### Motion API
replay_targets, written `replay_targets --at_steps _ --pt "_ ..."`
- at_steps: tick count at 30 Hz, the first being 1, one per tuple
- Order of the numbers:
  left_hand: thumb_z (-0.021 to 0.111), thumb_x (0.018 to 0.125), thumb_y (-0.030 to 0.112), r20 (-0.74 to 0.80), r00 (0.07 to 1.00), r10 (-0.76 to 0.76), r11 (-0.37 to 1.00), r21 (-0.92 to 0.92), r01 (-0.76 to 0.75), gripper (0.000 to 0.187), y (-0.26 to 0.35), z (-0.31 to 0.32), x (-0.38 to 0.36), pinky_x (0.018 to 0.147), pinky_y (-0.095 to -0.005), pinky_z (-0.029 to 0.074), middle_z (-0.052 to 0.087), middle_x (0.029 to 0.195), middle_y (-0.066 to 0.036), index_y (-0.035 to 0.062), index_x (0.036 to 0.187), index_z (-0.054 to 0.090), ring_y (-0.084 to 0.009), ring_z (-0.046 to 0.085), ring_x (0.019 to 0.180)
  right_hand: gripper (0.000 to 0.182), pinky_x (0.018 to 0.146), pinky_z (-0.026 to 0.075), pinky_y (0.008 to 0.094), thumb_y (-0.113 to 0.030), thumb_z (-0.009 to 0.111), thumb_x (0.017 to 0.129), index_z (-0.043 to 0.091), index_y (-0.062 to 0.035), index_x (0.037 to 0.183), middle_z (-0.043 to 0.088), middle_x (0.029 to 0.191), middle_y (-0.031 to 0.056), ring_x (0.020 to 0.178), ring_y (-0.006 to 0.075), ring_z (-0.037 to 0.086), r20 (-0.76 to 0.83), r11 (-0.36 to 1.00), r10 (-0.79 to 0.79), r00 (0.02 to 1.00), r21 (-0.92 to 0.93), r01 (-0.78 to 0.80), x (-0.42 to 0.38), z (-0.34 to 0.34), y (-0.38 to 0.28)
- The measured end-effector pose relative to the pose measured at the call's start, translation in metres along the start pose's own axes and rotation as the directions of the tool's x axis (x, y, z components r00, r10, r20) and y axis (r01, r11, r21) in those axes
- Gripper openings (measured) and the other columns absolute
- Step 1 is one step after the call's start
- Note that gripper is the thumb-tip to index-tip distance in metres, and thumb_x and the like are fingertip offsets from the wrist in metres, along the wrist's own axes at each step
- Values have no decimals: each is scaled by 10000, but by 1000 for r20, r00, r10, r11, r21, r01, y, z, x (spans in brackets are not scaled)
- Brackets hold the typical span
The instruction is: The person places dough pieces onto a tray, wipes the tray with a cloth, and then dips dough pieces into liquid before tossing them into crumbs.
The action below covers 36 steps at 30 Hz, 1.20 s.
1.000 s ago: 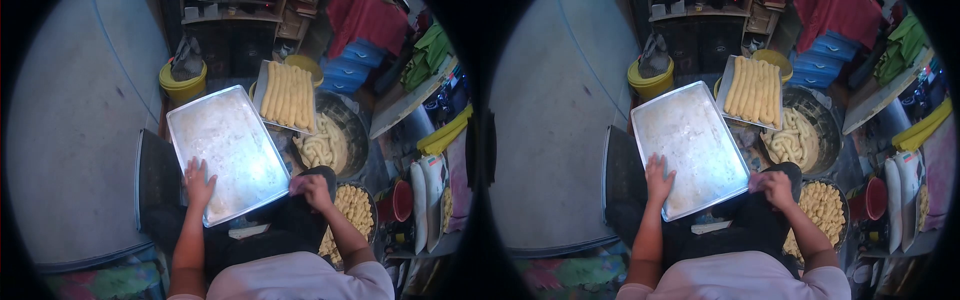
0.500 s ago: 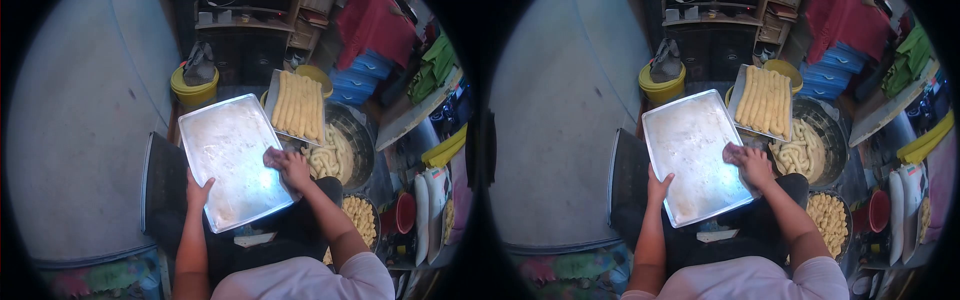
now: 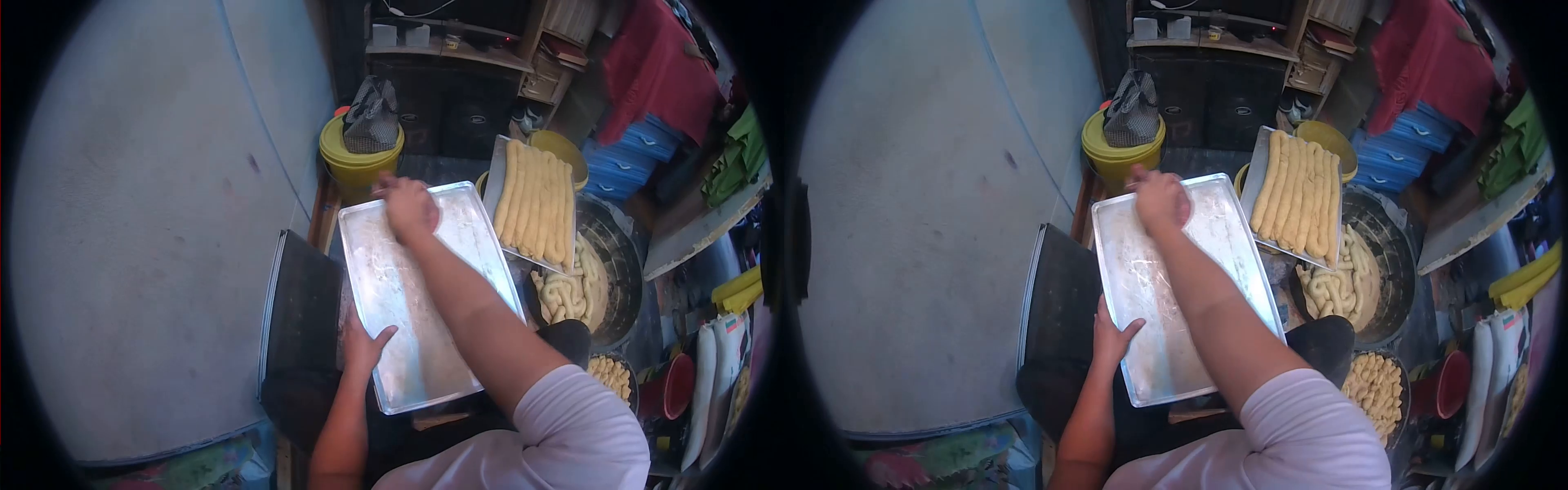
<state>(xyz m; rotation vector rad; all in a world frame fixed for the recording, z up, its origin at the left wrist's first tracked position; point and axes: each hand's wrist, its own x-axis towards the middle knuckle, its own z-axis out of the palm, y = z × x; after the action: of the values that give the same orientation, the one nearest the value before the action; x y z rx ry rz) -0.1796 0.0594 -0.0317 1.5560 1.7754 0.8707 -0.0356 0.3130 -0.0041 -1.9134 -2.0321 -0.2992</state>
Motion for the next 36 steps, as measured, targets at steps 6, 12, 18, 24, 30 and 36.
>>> replay_targets --at_steps 6,12,18,24,30,36 --pt "827 678 330 -23 995 -95 995 26 96 1037 -1 10 -7 1144 -531 138 390 1422 -259 -24 1445 225 -383 387 1322 312 1003 323 500 -197 548 833 685 -107 1098 527 1214 116 1192 337 425 121 811 -464 877 456 366 -27 -13 -102" --pt "803 692 428 -55 988 -146 986 -84 142 1122 -5 14 -7 1145 -537 105 212 1532 -228 7 1490 136 -361 211 1423 286 929 458 413 -118 568 823 705 -210 1057 580 1136 108 1063 297 547 105 932 121 987 331 -149 7 -29 10" --pt "785 703 453 53 995 -84 996 46 81 1108 -4 12 -3 1132 -571 81 146 1559 -201 14 1491 141 -334 107 1454 294 981 354 440 -168 493 872 692 -164 1089 548 1194 127 1141 333 464 -193 942 293 936 225 -248 14 -12 81" --pt "785 696 459 43 999 -34 998 49 31 1107 -10 11 -1 1124 -596 51 137 1563 -196 17 1488 150 -342 87 1455 273 1028 341 443 -220 485 901 718 -210 1042 543 1238 141 1202 325 469 -21 910 -243 970 342 236 -23 -9 -21" --pt "752 727 480 42 999 21 995 100 -25 1064 -29 16 3 1116 -615 33 152 1557 -198 15 1484 166 -349 98 1452 216 1010 365 451 -180 557 855 711 -163 1005 548 1229 149 1166 350 495 -81 578 -586 806 656 486 -111 -38 -41" --pt "260 922 689 195 975 -104 525 -822 221 834 -76 32 5 1142 -460 183 234 1543 -107 108 1509 145 -282 198 1433 330 1086 320 476 -117 583 798 642 -97 1122 484 1323 208 1237 366 457 -141 536 -553 821 694 480 -227 -78 -33"
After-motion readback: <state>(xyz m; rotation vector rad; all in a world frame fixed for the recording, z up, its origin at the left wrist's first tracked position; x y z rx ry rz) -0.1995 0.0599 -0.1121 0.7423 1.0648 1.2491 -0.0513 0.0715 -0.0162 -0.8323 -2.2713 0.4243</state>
